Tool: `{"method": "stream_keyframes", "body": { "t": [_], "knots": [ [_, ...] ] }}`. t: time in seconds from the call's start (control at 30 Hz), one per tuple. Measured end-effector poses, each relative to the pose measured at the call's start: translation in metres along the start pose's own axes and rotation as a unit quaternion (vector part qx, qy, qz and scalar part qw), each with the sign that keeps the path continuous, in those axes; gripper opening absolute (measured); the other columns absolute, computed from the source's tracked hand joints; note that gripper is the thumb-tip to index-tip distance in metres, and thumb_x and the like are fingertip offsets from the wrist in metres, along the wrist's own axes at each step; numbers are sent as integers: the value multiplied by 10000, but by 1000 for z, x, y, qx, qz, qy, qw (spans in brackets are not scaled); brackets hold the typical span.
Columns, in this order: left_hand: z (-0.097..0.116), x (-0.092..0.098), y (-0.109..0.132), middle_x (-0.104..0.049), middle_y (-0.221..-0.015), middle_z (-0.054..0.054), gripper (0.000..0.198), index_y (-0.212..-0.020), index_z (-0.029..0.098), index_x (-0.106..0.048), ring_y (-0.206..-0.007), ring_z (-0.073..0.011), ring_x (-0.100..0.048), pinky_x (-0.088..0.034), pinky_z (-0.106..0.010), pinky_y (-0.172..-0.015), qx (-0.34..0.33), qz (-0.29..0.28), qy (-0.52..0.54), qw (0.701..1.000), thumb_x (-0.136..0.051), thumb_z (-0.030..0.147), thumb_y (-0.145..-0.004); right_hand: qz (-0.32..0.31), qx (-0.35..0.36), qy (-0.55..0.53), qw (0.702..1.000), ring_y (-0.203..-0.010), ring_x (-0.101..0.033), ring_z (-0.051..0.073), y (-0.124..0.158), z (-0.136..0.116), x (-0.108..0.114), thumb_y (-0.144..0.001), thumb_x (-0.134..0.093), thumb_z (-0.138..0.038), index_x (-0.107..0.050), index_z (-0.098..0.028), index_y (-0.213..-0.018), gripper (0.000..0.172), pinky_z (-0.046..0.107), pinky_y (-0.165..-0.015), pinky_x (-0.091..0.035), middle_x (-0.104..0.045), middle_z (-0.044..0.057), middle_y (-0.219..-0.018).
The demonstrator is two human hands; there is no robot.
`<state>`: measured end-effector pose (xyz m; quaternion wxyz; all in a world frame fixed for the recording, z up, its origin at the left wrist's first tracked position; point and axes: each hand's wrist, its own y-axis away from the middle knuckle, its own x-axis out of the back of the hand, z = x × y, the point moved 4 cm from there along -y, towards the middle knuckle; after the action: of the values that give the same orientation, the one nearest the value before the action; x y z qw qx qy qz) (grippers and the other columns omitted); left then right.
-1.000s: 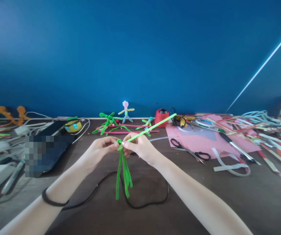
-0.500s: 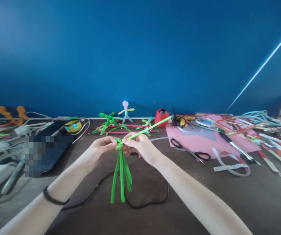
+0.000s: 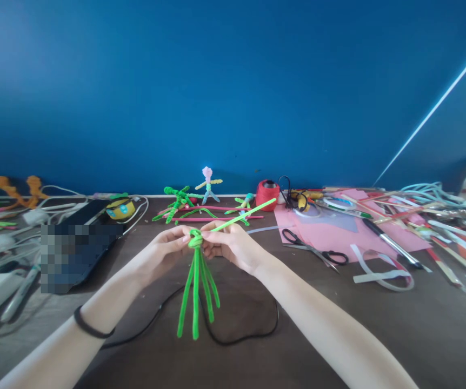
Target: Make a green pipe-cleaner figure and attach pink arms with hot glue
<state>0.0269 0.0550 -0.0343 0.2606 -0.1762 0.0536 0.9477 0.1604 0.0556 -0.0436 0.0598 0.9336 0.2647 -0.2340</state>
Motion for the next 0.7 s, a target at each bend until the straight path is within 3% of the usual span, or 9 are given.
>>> {"method": "stream_keyframes", "body": {
  "t": [0.17,0.4,0.6,0.7],
  "knots": [
    [-5,2,-1,-611,-724,-14,65,-693,158,-586,-733,-134,-560,-398,-295,-780,-3,-15,16,1000,-629,201,-715,-6,-19,-28,999,-535,-549,75,0,1,-3,-697,-671,-205,-618,-146,-776,112,207,-540,-412,-608,-12,-613],
    [-2,0,-2,-594,-737,8,112,-766,181,-555,-728,-119,-561,-416,-281,-766,-7,11,0,1000,-644,192,-700,18,-20,-34,999,-518,-514,53,0,3,-1,-639,-719,-197,-623,-144,-701,126,192,-533,-398,-594,-25,-599],
    [12,-4,3,-564,-795,-5,113,-754,179,-523,-776,-146,-544,-427,-290,-742,-50,38,-104,993,-610,241,-719,43,5,-14,999,-494,-487,58,-3,3,0,-618,-733,-233,-611,-143,-674,162,203,-505,-374,-564,-32,-563],
    [20,-4,6,-590,-818,-22,112,-761,168,-568,-787,-157,-536,-409,-272,-733,-76,76,-214,971,-571,277,-740,46,23,1,999,-472,-482,61,-3,2,1,-607,-737,-230,-604,-138,-659,169,209,-494,-364,-543,-38,-530]
  ]
}}
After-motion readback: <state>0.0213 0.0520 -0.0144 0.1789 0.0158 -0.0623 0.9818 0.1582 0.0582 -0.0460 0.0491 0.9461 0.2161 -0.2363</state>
